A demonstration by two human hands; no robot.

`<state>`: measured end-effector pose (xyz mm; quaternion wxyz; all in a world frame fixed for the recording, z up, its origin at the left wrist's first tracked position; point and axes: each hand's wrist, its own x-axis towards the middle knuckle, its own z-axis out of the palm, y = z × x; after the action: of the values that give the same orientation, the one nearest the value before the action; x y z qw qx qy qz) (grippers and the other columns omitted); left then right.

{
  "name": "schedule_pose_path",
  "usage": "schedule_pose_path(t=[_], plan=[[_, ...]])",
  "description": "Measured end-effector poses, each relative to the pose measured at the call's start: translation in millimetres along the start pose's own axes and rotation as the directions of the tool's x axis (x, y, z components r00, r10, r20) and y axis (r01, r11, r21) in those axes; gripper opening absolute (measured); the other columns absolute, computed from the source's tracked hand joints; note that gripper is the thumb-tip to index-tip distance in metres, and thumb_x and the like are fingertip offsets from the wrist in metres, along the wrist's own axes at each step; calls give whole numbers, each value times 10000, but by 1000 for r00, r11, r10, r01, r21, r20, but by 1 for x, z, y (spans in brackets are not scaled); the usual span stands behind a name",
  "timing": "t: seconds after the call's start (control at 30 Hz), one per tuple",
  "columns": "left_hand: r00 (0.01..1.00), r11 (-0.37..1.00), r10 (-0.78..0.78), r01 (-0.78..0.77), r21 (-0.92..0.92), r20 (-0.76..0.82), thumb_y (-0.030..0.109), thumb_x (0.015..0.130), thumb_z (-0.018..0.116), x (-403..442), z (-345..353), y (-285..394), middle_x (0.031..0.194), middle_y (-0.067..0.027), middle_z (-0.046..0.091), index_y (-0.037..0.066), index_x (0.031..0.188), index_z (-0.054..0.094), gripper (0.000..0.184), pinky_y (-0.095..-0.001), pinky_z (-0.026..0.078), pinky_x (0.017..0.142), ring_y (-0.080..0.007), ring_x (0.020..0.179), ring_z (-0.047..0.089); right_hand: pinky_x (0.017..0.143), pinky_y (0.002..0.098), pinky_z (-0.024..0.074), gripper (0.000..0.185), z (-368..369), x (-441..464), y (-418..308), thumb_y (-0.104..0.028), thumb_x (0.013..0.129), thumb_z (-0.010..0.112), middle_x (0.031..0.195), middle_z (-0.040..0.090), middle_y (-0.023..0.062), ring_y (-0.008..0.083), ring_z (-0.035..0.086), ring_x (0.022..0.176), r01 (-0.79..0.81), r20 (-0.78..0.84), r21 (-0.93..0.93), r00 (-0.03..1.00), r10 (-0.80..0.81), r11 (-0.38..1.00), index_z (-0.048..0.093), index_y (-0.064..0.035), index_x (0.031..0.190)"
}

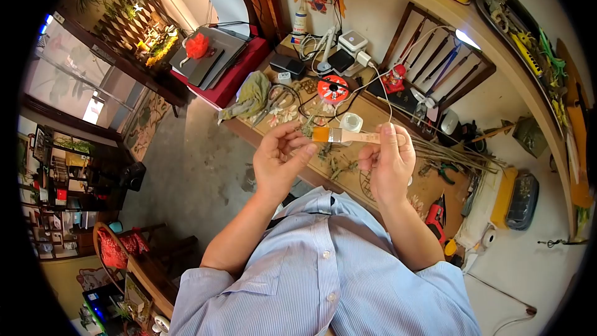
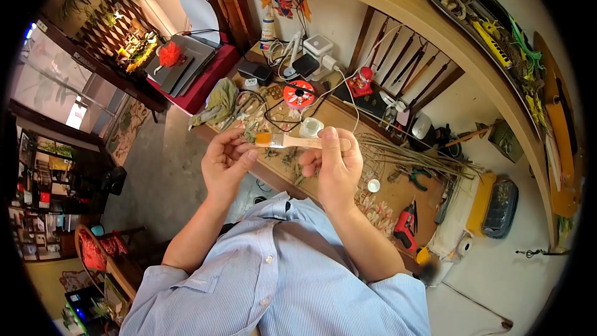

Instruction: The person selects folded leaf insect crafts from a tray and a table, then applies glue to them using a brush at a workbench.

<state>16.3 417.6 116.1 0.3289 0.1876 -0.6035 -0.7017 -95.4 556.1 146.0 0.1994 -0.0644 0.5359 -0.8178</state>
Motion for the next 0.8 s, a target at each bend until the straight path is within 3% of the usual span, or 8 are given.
schedule_pose_path(t=[0.23,0.4,0.57,0.67,0.77,0.8], plan=[[1000,1000,16,-16,-27,-3,-13,780,673,0,-1,-6,977,-85,541,-27,1147,467,421,-260,477,822,-190,927,617,406,214,404,238,-8,5,0,-245,956,474,592,580,106,116,505,431,137,8,-74,991,-137,988,475,-10,918],[1000,996,11,-11,-85,-2,-17,768,692,2,-2,-10,1004,-101,531,-39,1164,457,461,-269,475,839,-179,928,603,409,211,401,229,-3,-2,-7,-234,957,470,592,582,105,108,501,433,164,45,-48,986,-162,985,477,-8,917],[1000,1000,8,-8,-14,-3,-52,775,664,2,-2,-10,997,-98,523,-38,1169,446,451,-261,471,838,-192,943,605,411,207,401,212,2,-5,-6,-214,959,462,589,582,101,101,499,434,141,57,-92,989,-137,986,480,-6,926],[999,997,41,-40,-63,4,-57,775,660,3,0,-11,998,-100,523,-38,1156,455,434,-263,479,830,-193,941,607,412,200,408,200,3,-1,-5,-196,960,455,606,583,97,99,509,444,228,81,-140,972,-219,963,479,1,934],[1000,993,10,-11,-114,-10,-43,783,660,4,0,-9,992,-102,535,-40,1147,462,415,-271,492,819,-193,919,614,416,192,414,197,-1,-2,-2,-185,961,451,629,585,95,95,523,459,303,7,-143,952,-305,942,475,10,944],[1000,993,9,-10,-114,-9,-43,783,660,4,1,-8,992,-102,535,-40,1147,462,415,-271,492,819,-193,919,614,415,188,415,195,-2,-6,-2,-181,960,453,636,584,93,92,529,470,360,84,-140,933,-351,922,473,12,947]])
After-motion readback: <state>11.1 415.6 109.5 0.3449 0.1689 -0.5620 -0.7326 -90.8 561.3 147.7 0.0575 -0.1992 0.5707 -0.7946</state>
